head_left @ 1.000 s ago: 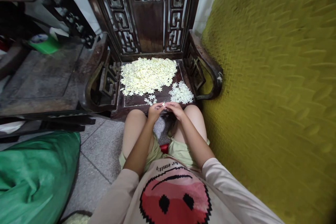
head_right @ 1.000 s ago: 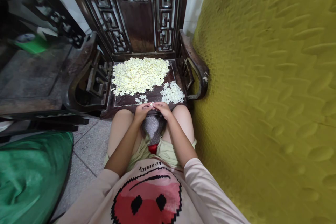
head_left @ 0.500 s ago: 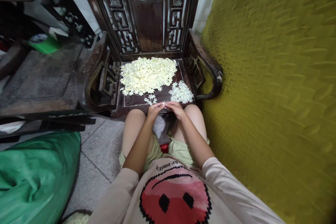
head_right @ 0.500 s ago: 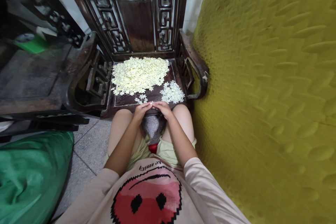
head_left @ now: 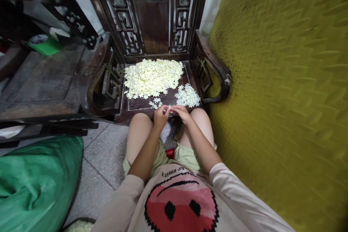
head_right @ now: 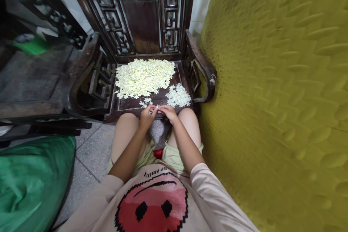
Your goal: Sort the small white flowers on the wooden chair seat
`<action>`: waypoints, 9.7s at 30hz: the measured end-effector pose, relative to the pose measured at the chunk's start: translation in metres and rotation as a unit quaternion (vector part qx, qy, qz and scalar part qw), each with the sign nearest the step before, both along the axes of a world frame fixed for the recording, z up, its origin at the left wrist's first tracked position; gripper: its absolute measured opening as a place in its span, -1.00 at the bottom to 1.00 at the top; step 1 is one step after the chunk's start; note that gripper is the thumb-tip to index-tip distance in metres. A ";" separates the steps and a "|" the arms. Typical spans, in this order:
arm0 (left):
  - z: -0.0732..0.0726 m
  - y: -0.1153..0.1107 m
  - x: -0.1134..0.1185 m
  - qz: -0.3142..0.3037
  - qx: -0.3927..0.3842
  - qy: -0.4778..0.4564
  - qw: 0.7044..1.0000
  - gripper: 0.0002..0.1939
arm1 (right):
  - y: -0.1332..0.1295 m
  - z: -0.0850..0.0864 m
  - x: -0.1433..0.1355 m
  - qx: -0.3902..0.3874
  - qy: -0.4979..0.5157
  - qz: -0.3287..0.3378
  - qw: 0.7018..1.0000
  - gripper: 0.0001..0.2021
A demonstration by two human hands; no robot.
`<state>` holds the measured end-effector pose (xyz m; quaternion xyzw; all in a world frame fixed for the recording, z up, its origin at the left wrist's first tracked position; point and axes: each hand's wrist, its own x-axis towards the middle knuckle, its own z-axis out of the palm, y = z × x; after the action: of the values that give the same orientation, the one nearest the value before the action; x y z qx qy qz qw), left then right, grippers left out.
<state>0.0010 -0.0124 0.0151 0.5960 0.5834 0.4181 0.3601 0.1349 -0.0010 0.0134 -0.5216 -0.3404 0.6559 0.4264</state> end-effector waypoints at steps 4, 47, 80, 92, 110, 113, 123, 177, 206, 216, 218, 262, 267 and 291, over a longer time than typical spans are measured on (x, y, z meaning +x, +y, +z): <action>0.001 -0.002 0.002 -0.011 0.060 0.138 0.988 -0.89 | 0.000 -0.003 -0.001 -0.003 0.005 -0.008 1.000 -0.79; -0.026 0.005 0.004 -0.019 -0.023 -0.024 0.999 -0.71 | 0.002 -0.010 0.000 -0.089 -0.029 -0.023 0.995 -0.87; -0.017 0.010 0.002 0.048 -0.161 -0.201 0.965 -0.56 | 0.002 -0.005 -0.001 -0.022 -0.030 0.019 0.999 -0.79; -0.018 0.011 0.002 0.023 -0.172 -0.240 0.955 -0.63 | 0.002 -0.009 -0.004 0.025 -0.049 0.035 0.998 -0.83; -0.015 0.002 0.007 -0.015 0.053 0.169 0.984 -0.90 | 0.002 -0.014 -0.006 0.000 -0.031 0.072 0.997 -0.85; -0.018 0.003 0.010 0.014 0.030 0.173 0.984 -0.86 | 0.002 -0.017 -0.007 0.006 -0.028 0.087 0.996 -0.83; -0.013 0.007 0.010 0.105 -0.048 0.079 0.990 -0.82 | 0.004 -0.023 -0.010 0.029 -0.040 0.116 0.992 -0.83; -0.002 0.002 0.008 0.013 0.041 0.083 0.996 -0.93 | 0.001 -0.004 -0.003 -0.021 0.144 0.073 0.987 -0.66; -0.001 0.006 0.007 -0.049 -0.257 -0.355 0.898 -0.85 | -0.001 -0.002 -0.002 0.002 0.132 0.103 0.986 -0.80; -0.006 0.006 0.012 -0.008 -0.252 -0.390 0.886 -0.92 | 0.004 -0.006 -0.002 -0.002 0.171 0.111 0.979 -0.90; -0.009 0.007 0.013 -0.003 -0.249 -0.388 0.887 -0.92 | 0.005 -0.006 -0.002 -0.004 0.164 0.112 0.980 -0.91; -0.004 0.013 0.009 0.102 -0.264 -0.429 0.858 -0.80 | -0.008 -0.013 -0.011 0.305 -0.400 -0.026 0.864 -0.80; -0.003 0.014 0.011 0.115 -0.284 -0.448 0.840 -0.87 | -0.008 -0.019 -0.015 0.273 -0.446 -0.042 0.852 -0.83; -0.014 0.009 0.008 0.081 -0.040 -0.087 0.992 -0.97 | -0.001 -0.022 -0.010 0.160 -0.218 0.005 0.963 -0.85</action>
<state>0.0092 -0.0038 0.0011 0.4935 0.6124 0.4721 0.3982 0.1246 -0.0019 -0.0084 -0.5756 -0.5278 0.4654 0.4165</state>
